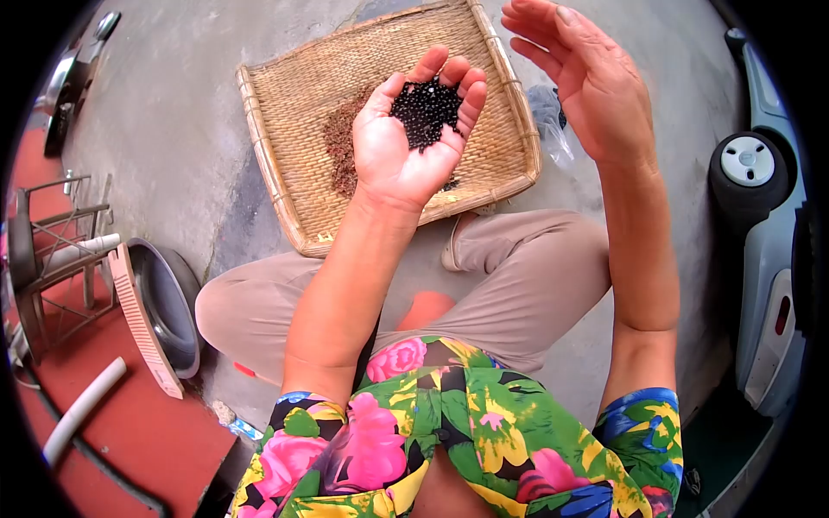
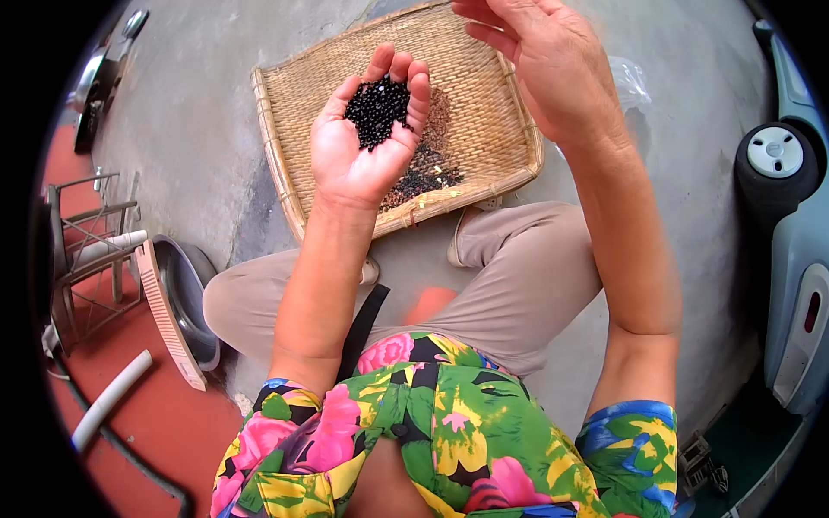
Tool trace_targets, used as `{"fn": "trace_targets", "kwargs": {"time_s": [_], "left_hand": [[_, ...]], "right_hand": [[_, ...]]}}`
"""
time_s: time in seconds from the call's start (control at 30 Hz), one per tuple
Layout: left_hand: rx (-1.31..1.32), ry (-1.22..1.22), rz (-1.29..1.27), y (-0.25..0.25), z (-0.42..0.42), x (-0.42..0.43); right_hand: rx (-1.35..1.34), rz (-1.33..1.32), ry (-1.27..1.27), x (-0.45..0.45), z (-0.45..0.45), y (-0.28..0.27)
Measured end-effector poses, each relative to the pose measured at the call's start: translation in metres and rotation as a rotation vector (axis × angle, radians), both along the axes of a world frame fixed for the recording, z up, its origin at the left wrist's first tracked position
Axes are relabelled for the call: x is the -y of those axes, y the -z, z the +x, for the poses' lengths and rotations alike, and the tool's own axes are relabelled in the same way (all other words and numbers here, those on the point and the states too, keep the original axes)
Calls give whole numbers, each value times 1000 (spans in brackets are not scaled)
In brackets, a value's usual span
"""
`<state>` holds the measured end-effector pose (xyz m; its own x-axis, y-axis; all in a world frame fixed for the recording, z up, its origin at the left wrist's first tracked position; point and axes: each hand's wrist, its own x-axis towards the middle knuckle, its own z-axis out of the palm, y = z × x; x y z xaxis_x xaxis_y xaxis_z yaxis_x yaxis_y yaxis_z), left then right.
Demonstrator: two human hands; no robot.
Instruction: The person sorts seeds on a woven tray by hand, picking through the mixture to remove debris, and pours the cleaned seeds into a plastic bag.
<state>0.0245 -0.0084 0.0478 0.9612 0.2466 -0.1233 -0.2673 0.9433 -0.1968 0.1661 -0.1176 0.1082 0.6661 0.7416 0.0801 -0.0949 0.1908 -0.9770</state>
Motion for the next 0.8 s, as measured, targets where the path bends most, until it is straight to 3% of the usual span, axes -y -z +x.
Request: {"fn": "trace_targets", "kwargs": {"time_s": [0.1, 0.17, 0.2, 0.27, 0.4, 0.57, 0.7, 0.77, 0.8], "left_hand": [[42, -92, 155, -15, 28, 17], [20, -89, 292, -25, 53, 35], [-139, -213, 491, -26, 65, 43], [-326, -386, 784, -34, 81, 58], [-333, -411, 893, -41, 95, 71], [-366, -387, 925, -38, 98, 80], [-240, -420, 1222, -25, 93, 75], [-181, -403, 1498, -18, 93, 72], [-182, -400, 1499, -19, 94, 74]], "right_hand": [[-746, 50, -71, 6, -6, 31], [-1001, 399, -96, 9, -3, 71], [-1008, 317, 211, -3, -22, 35], [-1061, 479, 203, -2, -15, 50], [-1024, 624, 294, 3, -10, 56], [-1137, 757, 273, 12, -5, 69], [-1166, 811, 160, 10, -4, 73], [-1219, 772, 182, 11, -5, 71], [-1212, 773, 136, 10, -5, 72]]}}
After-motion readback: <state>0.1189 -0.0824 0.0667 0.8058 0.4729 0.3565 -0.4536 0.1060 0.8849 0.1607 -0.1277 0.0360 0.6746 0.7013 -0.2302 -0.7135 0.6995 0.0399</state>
